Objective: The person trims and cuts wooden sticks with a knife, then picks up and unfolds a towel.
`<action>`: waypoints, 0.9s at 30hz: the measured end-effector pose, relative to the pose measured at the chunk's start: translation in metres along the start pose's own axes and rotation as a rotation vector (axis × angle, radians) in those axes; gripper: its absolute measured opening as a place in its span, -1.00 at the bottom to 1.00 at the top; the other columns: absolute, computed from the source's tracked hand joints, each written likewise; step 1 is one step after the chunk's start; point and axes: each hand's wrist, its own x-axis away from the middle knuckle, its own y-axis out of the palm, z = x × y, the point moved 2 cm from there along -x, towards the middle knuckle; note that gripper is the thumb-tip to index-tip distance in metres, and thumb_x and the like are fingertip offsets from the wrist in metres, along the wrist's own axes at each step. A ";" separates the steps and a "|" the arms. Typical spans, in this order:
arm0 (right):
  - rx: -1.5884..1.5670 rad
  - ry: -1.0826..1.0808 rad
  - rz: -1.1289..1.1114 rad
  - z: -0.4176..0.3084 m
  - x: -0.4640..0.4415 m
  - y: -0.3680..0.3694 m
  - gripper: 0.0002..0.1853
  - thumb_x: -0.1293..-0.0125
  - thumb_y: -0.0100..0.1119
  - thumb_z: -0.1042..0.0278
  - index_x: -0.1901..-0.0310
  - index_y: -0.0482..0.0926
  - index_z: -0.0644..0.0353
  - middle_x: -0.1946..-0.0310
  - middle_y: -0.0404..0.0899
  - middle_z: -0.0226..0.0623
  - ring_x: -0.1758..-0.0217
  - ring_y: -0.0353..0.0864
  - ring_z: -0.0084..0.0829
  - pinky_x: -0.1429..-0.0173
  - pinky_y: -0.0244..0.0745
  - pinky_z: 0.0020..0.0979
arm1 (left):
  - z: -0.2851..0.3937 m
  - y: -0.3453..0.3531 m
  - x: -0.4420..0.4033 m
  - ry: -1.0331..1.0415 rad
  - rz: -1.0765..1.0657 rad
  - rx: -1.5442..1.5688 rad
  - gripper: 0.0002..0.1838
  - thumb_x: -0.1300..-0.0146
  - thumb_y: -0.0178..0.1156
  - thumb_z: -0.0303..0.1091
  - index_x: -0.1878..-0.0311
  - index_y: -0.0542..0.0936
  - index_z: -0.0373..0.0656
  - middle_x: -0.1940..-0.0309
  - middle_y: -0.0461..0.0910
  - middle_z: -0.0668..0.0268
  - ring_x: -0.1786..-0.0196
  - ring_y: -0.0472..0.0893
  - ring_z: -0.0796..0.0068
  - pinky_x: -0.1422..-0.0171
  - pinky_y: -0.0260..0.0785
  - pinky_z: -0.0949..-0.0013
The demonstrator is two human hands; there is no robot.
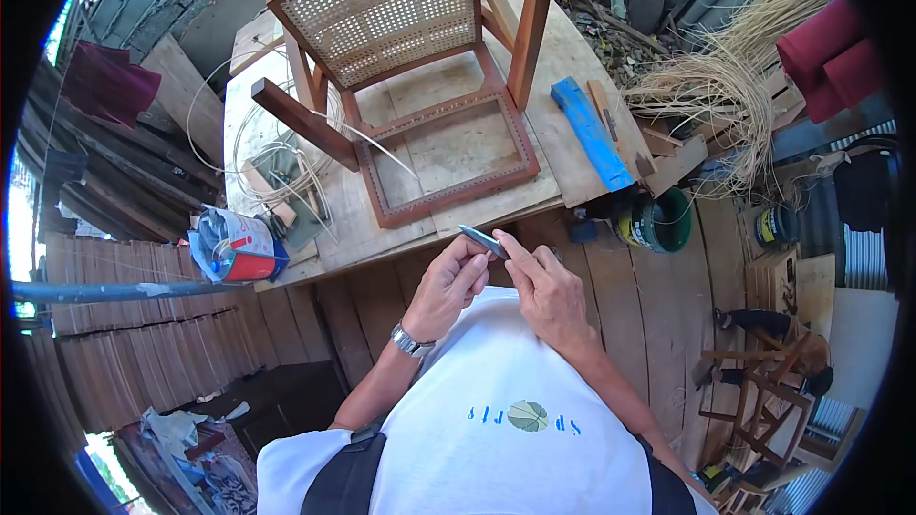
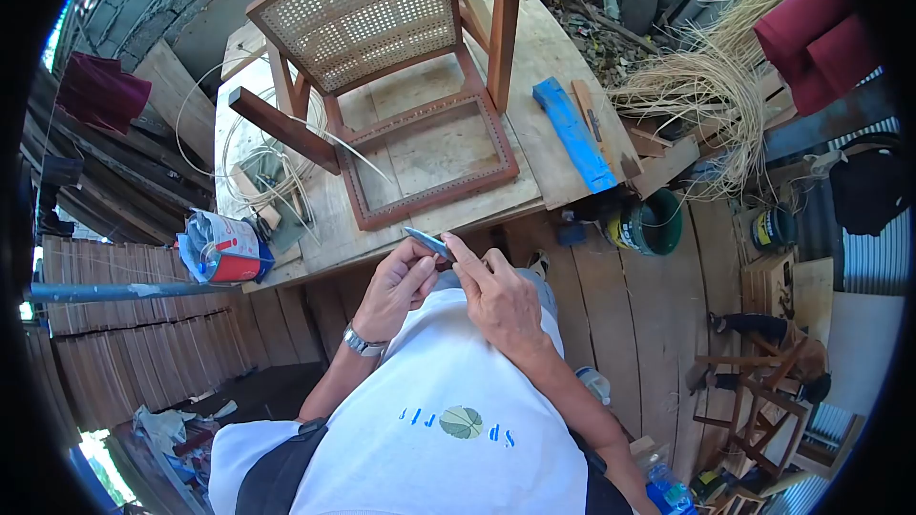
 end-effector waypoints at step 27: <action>-0.706 0.312 -0.162 0.021 -0.007 0.004 -0.81 -0.29 0.45 0.40 0.14 0.67 0.26 0.38 0.62 -0.55 0.31 0.46 -0.77 0.23 0.40 -0.60 | 0.009 0.015 0.007 0.182 0.150 -0.573 -0.88 -0.40 0.24 -0.44 0.10 0.63 -0.29 0.42 0.70 0.24 0.36 0.67 0.54 0.23 0.48 0.44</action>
